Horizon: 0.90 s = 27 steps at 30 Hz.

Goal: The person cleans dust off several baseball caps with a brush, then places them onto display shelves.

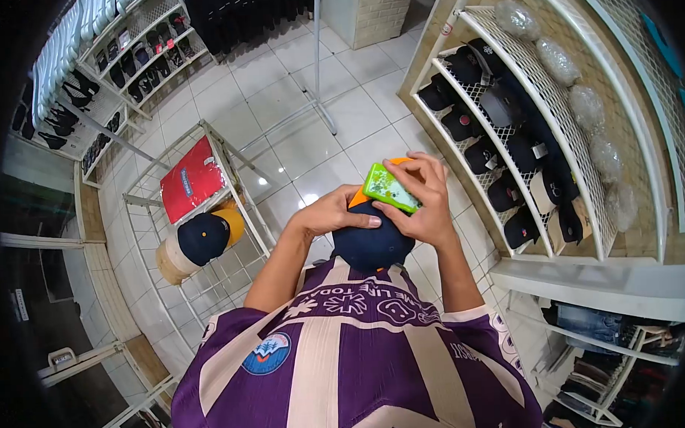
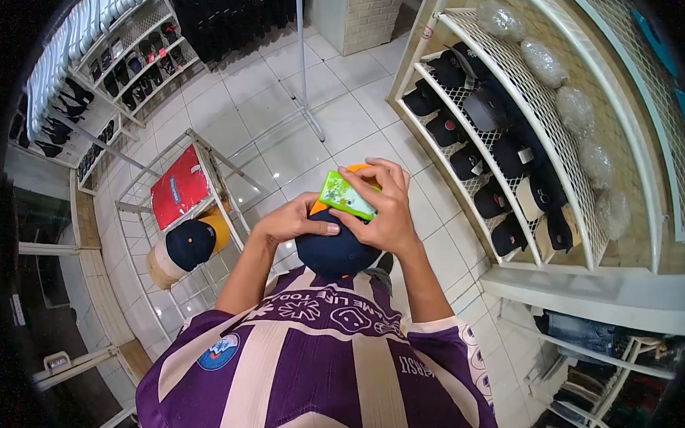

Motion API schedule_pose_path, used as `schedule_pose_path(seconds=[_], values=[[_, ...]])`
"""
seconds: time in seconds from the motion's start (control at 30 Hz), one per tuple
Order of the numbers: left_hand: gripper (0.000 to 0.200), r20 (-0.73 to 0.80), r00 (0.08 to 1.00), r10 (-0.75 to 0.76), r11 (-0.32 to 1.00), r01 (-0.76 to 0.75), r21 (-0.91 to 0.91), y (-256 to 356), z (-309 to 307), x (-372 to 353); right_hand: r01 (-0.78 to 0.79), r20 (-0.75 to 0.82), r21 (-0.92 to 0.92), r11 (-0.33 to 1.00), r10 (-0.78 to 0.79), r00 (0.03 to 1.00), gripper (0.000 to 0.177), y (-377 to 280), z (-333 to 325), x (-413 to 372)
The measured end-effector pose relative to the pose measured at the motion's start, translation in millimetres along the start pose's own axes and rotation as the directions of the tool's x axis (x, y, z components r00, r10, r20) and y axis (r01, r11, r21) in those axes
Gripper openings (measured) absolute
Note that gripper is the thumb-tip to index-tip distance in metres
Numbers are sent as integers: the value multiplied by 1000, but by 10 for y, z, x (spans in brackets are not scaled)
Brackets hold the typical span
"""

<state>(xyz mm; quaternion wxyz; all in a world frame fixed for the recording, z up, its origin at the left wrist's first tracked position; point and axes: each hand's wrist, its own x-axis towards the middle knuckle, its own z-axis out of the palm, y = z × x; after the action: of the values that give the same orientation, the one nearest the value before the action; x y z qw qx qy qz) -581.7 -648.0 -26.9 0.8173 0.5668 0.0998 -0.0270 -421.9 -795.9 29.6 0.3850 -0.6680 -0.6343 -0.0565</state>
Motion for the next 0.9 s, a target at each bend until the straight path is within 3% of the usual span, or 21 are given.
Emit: schedule_pose_path(seconds=[0.03,0.1,0.13,0.23,0.27,0.3,0.33,0.37,0.43,0.47,0.5,0.53,0.57,0.6,0.63,0.7,0.73,0.77,0.83,0.87,0.9], values=[[52,-8,1000,-9,1000,9,-17,-3,19,13,1,-7,-5,1000,-2,1000,66,48,18,5],[50,-21,999,-33,999,32,-44,-23,51,-13,-182,-139,-9,983,179,974,63,200,124,-62],[49,-34,995,-93,993,90,-70,-38,26,-13,-387,-199,162,908,414,889,60,288,169,-57],[44,-80,991,-111,989,103,-104,-53,49,27,-385,-221,299,873,456,862,58,227,239,-104],[43,-97,995,4,1000,-2,24,-124,34,52,-207,-112,194,959,231,967,59,132,241,-134],[42,-97,989,107,984,-92,150,-176,62,34,-103,89,219,970,85,992,62,10,202,-148],[40,-196,972,128,987,-105,121,-226,113,10,-121,55,208,971,112,992,62,19,219,-166],[40,-190,974,122,987,-99,124,-221,97,-10,-135,18,192,972,134,991,63,87,228,-150],[41,-73,994,-82,996,81,-23,-46,103,-36,-394,-161,252,884,439,884,62,374,203,-75],[43,-74,993,-95,994,91,-56,-43,98,-47,-454,-223,283,845,518,826,61,378,197,-71],[43,-71,993,-92,995,88,-55,-48,109,-32,-453,-225,281,846,517,826,61,293,213,-84],[42,-82,997,8,995,0,96,-57,108,-4,-259,-138,199,945,289,947,61,183,245,-128],[40,-80,992,100,967,-78,244,-99,106,-15,-47,-28,144,988,51,998,61,73,270,-180],[39,-143,980,141,977,-114,183,-235,72,-40,0,83,136,991,-12,997,58,-67,200,-156],[39,-138,981,134,977,-107,186,-223,68,-57,-6,77,136,991,-4,997,58,43,217,-185],[36,-107,992,-64,990,50,-129,-165,56,-54,-304,-157,261,916,351,923,55,396,183,-171],[36,-133,989,-65,978,37,-206,-218,37,-39,-434,-136,316,844,493,859,57,454,135,-186],[36,-131,989,-62,978,34,-203,-234,27,-27,-432,-140,315,845,491,860,57,421,156,-240],[39,-231,971,-59,904,-46,-425,-244,-18,12,-273,-90,327,905,318,944,59,272,230,-402],[42,-229,973,-30,891,-78,-448,-342,-153,20,-294,-33,477,828,352,936,60,295,315,-528],[42,-229,973,-31,892,-77,-446,-320,-171,0,-294,-35,478,828,352,935,60,403,405,-654]])
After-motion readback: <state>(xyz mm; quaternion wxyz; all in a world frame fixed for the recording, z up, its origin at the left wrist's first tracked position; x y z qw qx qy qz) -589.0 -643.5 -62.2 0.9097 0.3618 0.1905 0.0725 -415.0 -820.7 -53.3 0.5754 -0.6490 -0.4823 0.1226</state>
